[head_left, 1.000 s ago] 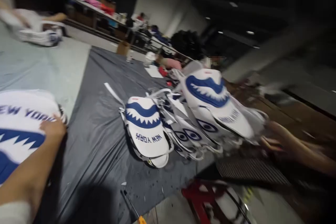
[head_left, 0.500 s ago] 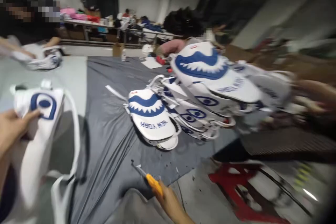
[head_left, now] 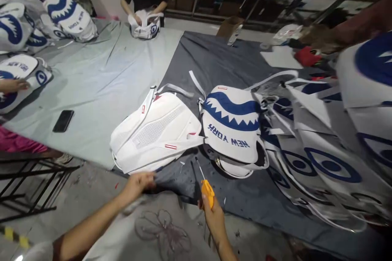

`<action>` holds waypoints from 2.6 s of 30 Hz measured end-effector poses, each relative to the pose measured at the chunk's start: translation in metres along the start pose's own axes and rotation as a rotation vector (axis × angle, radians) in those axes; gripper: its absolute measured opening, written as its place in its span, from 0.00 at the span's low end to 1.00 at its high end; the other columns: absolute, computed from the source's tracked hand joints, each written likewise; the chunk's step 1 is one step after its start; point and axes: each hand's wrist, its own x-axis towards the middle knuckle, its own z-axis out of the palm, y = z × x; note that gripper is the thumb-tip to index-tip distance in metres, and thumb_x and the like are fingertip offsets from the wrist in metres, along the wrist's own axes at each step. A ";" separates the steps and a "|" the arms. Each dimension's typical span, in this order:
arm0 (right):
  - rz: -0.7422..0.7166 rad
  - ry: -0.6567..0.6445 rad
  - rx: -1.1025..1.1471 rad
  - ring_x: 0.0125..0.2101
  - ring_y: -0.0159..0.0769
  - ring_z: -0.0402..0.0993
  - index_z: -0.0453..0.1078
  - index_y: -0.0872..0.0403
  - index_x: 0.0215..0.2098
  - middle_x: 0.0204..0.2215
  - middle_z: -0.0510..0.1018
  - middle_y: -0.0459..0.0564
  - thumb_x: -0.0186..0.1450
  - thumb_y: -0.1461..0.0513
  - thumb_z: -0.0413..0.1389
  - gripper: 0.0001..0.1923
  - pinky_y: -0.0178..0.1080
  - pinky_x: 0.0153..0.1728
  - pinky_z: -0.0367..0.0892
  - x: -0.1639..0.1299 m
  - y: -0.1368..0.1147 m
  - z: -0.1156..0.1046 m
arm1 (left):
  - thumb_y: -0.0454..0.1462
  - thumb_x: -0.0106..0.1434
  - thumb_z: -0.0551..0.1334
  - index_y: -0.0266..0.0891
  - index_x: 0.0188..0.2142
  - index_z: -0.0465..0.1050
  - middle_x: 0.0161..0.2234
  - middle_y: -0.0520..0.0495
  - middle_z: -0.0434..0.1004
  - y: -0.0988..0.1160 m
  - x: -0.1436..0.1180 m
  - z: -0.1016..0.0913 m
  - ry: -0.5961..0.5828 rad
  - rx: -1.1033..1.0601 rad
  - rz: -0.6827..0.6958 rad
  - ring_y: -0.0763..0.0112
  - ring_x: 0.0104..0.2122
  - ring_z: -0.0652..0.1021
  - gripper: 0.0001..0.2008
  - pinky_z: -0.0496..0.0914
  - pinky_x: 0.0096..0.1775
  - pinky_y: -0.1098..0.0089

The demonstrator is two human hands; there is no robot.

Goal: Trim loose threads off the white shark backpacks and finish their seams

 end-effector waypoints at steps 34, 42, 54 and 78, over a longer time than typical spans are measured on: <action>-0.165 -0.123 -0.915 0.30 0.44 0.78 0.65 0.52 0.57 0.31 0.81 0.53 0.73 0.47 0.36 0.28 0.38 0.29 0.62 -0.026 -0.215 -0.005 | 0.44 0.64 0.58 0.41 0.60 0.72 0.61 0.43 0.70 -0.057 0.028 -0.055 0.339 0.177 0.109 0.53 0.65 0.63 0.25 0.50 0.69 0.54; -0.377 -0.200 -1.260 0.41 0.49 0.79 0.65 0.57 0.54 0.40 0.81 0.61 0.75 0.47 0.34 0.29 0.40 0.36 0.64 0.052 -0.325 0.074 | 0.53 0.72 0.46 0.25 0.57 0.68 0.50 0.27 0.79 -0.080 0.075 -0.048 0.040 -0.540 -0.240 0.56 0.46 0.82 0.33 0.74 0.52 0.56; -0.422 -0.234 -1.455 0.46 0.53 0.78 0.65 0.58 0.53 0.43 0.80 0.65 0.75 0.47 0.34 0.29 0.46 0.42 0.68 0.065 -0.367 0.114 | 0.51 0.71 0.53 0.30 0.55 0.69 0.50 0.30 0.79 -0.086 0.072 -0.052 0.002 -0.764 -0.330 0.57 0.46 0.82 0.26 0.75 0.47 0.63; -0.405 -0.532 -1.362 0.34 0.44 0.77 0.69 0.53 0.56 0.37 0.82 0.55 0.71 0.51 0.53 0.20 0.38 0.29 0.64 0.042 -0.336 0.083 | 0.55 0.72 0.45 0.27 0.45 0.78 0.48 0.28 0.80 -0.087 0.089 -0.062 -0.187 -0.842 -0.573 0.53 0.49 0.81 0.35 0.75 0.51 0.63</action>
